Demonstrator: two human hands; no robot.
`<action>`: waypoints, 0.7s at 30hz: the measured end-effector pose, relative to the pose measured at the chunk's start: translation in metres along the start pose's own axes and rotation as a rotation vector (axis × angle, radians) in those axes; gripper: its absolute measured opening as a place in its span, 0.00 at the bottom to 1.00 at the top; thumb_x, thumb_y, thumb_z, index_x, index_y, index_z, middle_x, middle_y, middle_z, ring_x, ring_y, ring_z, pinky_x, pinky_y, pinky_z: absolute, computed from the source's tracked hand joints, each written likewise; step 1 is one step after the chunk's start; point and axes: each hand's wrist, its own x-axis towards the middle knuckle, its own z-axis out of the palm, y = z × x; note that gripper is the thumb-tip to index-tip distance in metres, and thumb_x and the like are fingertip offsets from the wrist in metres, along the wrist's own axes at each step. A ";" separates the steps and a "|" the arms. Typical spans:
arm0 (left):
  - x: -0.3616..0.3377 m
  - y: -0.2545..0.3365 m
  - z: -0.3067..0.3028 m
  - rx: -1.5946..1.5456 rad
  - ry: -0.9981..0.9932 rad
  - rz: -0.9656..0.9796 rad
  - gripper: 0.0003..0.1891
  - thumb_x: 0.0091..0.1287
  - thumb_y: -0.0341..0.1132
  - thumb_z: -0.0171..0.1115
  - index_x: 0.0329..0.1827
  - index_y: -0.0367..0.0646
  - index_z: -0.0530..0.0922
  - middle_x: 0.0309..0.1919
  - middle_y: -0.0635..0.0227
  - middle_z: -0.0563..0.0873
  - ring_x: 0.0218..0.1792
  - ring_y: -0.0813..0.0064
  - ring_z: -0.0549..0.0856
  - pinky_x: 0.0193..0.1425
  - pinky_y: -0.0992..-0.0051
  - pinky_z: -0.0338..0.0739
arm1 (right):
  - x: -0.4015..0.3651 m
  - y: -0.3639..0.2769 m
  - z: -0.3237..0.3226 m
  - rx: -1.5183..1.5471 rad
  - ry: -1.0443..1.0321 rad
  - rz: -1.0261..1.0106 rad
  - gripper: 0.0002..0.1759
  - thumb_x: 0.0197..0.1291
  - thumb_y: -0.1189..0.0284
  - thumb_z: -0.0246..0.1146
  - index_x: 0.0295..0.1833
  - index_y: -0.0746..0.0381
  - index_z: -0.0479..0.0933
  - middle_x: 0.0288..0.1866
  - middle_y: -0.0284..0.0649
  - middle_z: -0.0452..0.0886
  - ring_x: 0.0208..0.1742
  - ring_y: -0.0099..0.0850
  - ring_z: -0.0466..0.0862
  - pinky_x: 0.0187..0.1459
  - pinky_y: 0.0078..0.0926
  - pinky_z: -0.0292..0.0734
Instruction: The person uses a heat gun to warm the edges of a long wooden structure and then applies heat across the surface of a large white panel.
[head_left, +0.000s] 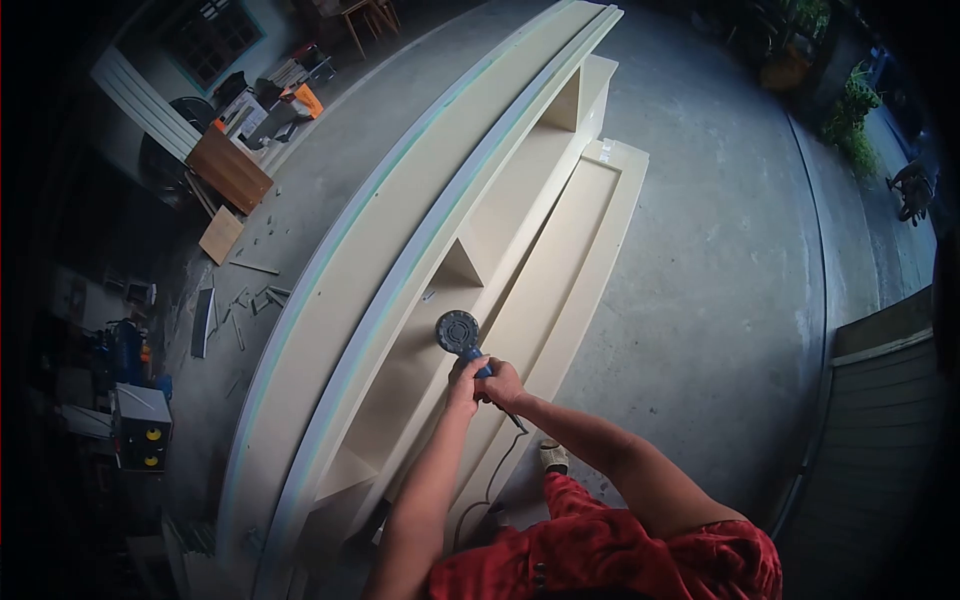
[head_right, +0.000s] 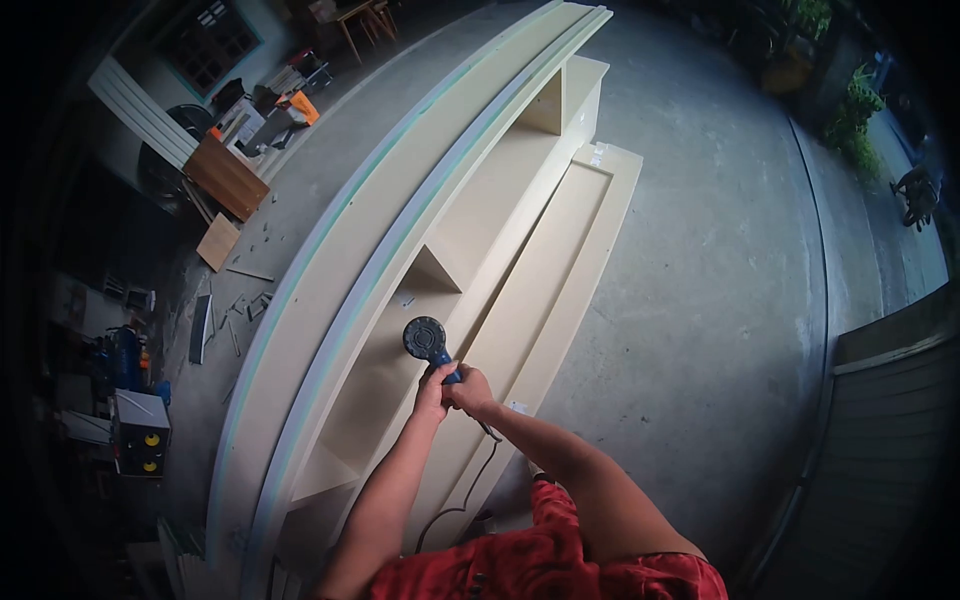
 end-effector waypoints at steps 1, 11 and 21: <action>0.003 -0.001 0.000 -0.002 0.013 -0.003 0.19 0.51 0.38 0.70 0.44 0.42 0.77 0.34 0.69 0.79 0.32 0.75 0.80 0.30 0.76 0.77 | 0.002 0.000 -0.001 0.004 0.007 -0.003 0.26 0.39 0.69 0.67 0.46 0.70 0.73 0.26 0.43 0.80 0.22 0.29 0.80 0.24 0.25 0.75; 0.015 -0.001 0.000 -0.052 -0.010 -0.034 0.19 0.52 0.39 0.69 0.46 0.43 0.76 0.35 0.69 0.79 0.34 0.73 0.80 0.33 0.73 0.76 | 0.009 -0.008 -0.005 -0.072 0.000 0.034 0.23 0.40 0.71 0.66 0.45 0.69 0.72 0.28 0.41 0.79 0.24 0.27 0.79 0.25 0.25 0.75; 0.006 0.004 -0.004 -0.032 -0.047 -0.105 0.21 0.53 0.45 0.70 0.47 0.46 0.77 0.34 0.70 0.79 0.30 0.75 0.80 0.27 0.75 0.75 | 0.017 0.004 0.006 -0.119 0.056 0.048 0.23 0.38 0.65 0.67 0.40 0.68 0.73 0.22 0.42 0.78 0.20 0.30 0.80 0.23 0.27 0.75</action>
